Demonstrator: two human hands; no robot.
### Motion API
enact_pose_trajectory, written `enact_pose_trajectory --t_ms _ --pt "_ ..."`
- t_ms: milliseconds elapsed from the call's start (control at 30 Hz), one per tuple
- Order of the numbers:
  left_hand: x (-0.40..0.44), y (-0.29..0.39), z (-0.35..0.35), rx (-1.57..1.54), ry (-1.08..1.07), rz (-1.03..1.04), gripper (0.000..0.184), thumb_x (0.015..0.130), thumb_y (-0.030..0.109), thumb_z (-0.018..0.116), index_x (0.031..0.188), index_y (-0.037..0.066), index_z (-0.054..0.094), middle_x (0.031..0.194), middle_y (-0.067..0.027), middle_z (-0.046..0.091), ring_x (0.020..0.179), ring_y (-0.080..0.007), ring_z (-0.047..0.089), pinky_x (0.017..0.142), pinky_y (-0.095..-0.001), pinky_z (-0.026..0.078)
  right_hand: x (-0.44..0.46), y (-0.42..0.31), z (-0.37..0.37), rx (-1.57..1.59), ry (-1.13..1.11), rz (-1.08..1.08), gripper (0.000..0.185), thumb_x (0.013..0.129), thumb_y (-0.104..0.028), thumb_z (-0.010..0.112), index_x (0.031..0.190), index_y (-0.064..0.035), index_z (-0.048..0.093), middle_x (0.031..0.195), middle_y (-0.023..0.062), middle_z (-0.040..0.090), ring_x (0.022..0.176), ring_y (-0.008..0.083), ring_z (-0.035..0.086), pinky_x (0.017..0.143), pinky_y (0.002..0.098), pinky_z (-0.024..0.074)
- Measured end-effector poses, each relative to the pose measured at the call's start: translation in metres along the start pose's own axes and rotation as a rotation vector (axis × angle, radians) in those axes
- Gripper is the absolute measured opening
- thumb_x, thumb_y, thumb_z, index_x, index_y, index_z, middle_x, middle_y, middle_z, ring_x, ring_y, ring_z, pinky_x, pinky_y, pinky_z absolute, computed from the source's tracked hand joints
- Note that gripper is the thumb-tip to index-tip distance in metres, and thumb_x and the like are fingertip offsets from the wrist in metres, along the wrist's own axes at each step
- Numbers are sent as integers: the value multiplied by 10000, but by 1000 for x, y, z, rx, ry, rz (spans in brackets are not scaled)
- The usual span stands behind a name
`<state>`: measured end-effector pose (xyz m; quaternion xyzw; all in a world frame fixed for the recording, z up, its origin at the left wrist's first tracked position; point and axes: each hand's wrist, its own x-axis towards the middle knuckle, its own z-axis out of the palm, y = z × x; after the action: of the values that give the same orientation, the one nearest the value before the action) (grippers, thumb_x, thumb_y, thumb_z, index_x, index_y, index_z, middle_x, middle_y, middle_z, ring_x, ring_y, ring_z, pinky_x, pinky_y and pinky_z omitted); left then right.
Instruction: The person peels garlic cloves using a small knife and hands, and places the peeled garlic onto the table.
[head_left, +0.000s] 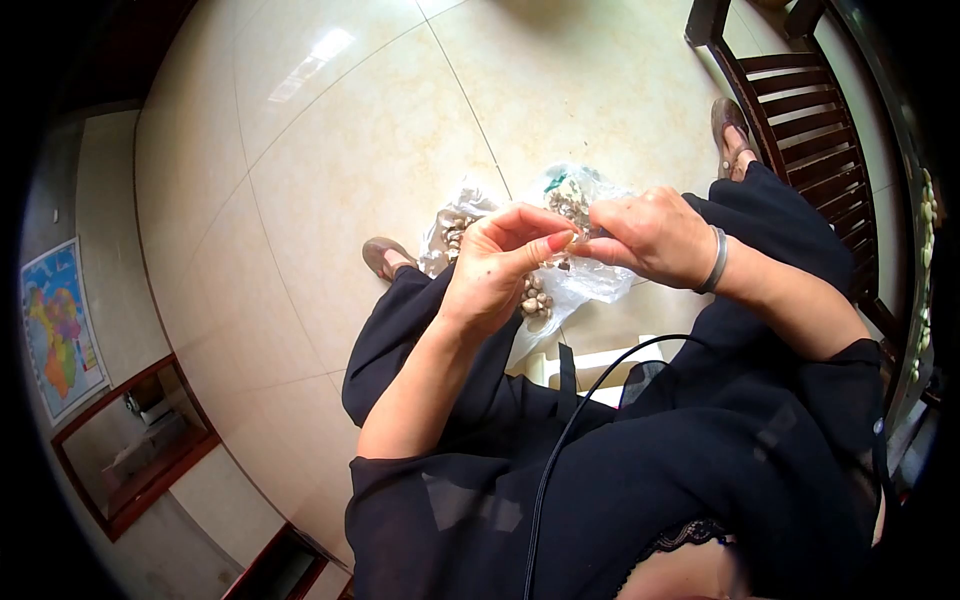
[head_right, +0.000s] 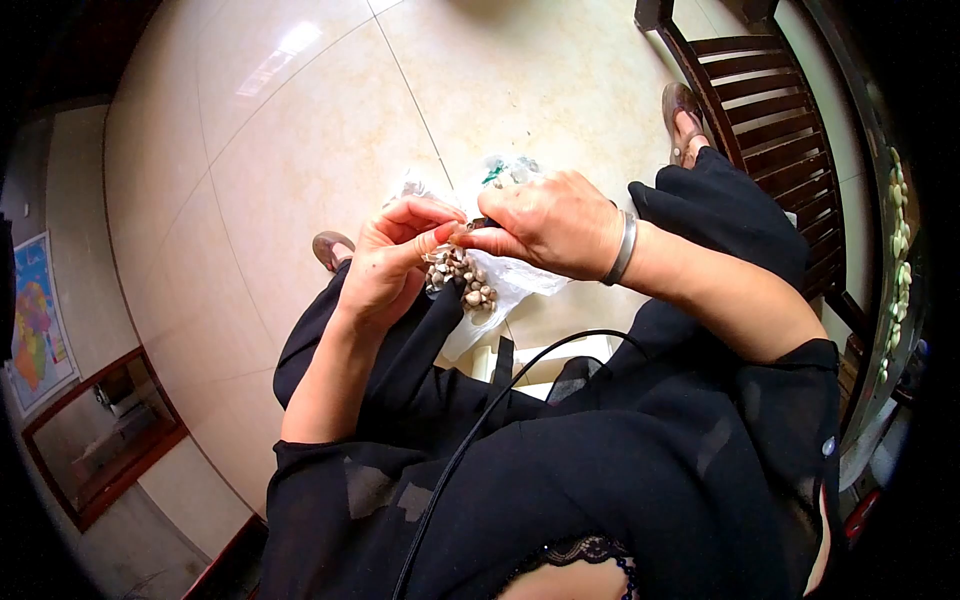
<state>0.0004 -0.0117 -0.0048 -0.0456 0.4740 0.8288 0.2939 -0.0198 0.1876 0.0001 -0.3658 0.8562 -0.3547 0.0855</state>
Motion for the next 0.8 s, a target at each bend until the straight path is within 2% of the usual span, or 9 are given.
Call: enact_pose_trajectory --t_ms 67,133,333,433,500,567,633,767,800 --pt "-1 1 1 -22 24 -34 117 777 10 589 891 -17 583 854 -85 610 835 -133 563 785 -255 427 0 0 1 -45 23 -9 289 800 -296 561 676 -54 462 556 132 506 515 295 534 450 353 413" --pt "-1 1 1 -45 50 -68 129 780 11 587 905 -17 579 864 -84 609 844 -134 561 793 -255 427 1 -1 1 -147 46 -14 353 828 -386 494 707 -54 492 550 114 536 520 268 569 435 343 430" --pt "0 1 0 -193 196 -132 229 795 56 585 1013 -6 549 935 -80 595 877 -144 562 819 -262 428 0 -2 6 -206 41 -53 362 813 -402 506 704 -58 487 562 104 541 511 261 565 434 340 433" --pt "0 5 4 -216 184 -130 315 801 66 578 1103 0 519 985 -84 582 908 -145 555 823 -256 426 -2 -2 7 -170 -7 -31 309 776 -308 580 666 -55 442 574 114 498 543 272 550 451 347 414" --pt "0 4 2 -229 139 -120 375 806 70 569 1166 4 482 1022 -87 567 882 -130 547 822 -250 423 -3 0 7 -161 -30 -43 309 778 -312 575 670 -55 442 576 112 500 546 275 550 457 348 416" --pt "1 2 -2 -222 103 -99 370 808 74 567 1161 0 485 1026 -89 565 857 -124 541 819 -249 422 -3 1 7 -152 -53 -54 310 780 -316 571 674 -55 441 578 111 502 549 278 551 462 350 417" --pt "0 2 -4 -213 67 -80 365 810 78 566 1157 -3 488 1029 -91 562 831 -118 535 815 -249 420 -3 1 7 -137 -72 -49 360 816 -396 505 697 -58 474 570 126 545 530 278 567 463 356 434" --pt "2 -1 -3 -143 50 -97 371 819 62 539 1175 -12 466 1072 -113 531 831 -108 529 800 -224 434 -4 0 5 -95 -85 -32 352 823 -390 499 741 -48 503 587 138 552 547 292 568 472 365 434" --pt "2 -1 -3 -108 30 -118 361 819 58 536 1168 -12 473 1082 -115 526 844 -112 532 807 -224 430 -3 -1 5 -23 -87 4 294 812 -334 527 749 -48 502 620 131 552 572 294 565 490 360 434"
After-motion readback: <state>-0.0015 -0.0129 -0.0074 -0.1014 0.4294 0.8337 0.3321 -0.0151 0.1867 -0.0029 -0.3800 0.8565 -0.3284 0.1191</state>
